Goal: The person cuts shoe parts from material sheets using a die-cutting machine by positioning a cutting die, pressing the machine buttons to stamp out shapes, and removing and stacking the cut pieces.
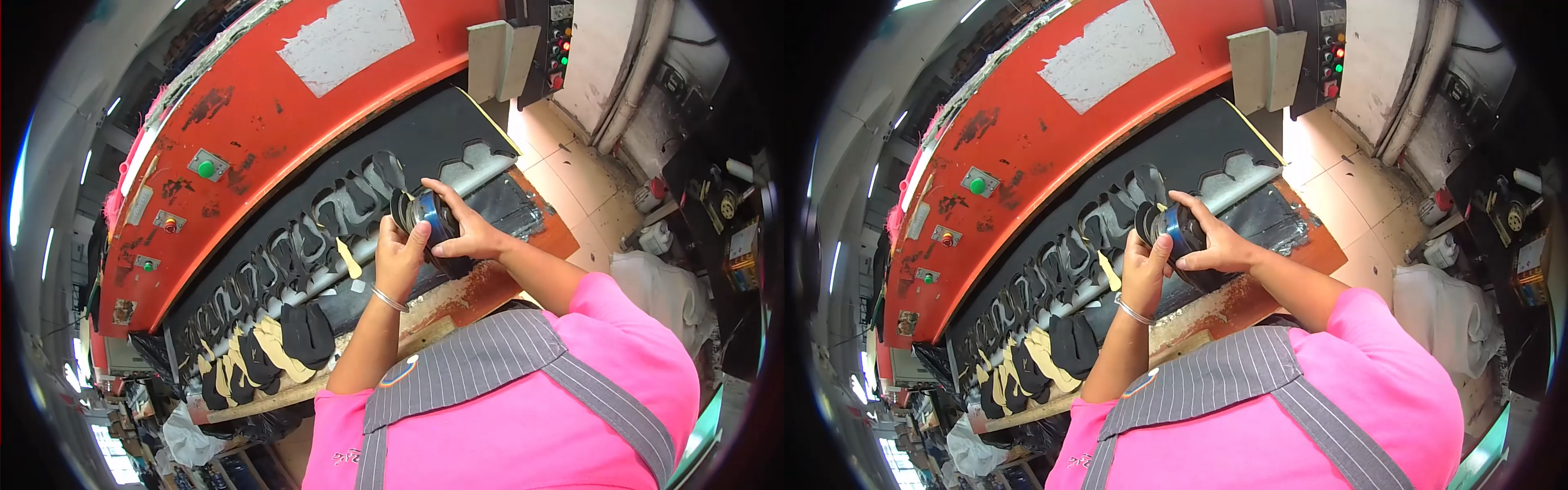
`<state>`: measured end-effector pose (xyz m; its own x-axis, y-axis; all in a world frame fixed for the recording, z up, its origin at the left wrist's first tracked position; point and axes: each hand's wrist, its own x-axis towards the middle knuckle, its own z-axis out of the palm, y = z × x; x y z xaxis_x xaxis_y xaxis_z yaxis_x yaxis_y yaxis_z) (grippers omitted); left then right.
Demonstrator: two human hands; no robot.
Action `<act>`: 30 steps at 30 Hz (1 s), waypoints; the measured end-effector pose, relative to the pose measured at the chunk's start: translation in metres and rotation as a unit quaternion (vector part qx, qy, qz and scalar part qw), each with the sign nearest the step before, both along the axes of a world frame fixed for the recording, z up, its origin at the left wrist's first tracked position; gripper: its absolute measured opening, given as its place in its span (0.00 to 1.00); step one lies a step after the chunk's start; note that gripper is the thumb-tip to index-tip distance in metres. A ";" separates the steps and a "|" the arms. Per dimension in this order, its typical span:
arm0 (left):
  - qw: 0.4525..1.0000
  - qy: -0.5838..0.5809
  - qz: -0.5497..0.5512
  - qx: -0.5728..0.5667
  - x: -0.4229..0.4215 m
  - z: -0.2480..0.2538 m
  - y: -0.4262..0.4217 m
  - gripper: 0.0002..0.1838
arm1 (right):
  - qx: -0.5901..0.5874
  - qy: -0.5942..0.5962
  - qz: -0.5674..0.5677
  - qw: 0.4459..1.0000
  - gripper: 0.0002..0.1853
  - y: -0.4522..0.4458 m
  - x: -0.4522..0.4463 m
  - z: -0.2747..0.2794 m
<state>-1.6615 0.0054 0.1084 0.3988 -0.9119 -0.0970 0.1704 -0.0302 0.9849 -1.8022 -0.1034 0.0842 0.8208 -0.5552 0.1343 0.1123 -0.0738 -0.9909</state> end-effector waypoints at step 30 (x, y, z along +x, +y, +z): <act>0.797 -0.552 0.161 0.185 0.104 -0.004 0.118 0.27 | -0.083 0.164 -0.199 0.963 0.55 -0.125 -0.026 -0.006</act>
<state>-1.5572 0.1233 0.1042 0.6348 -0.7357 0.2362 -0.7361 -0.4828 0.4745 -1.8284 -0.2280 0.0783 0.5611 -0.8275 0.0191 -0.2742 -0.2076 -0.9390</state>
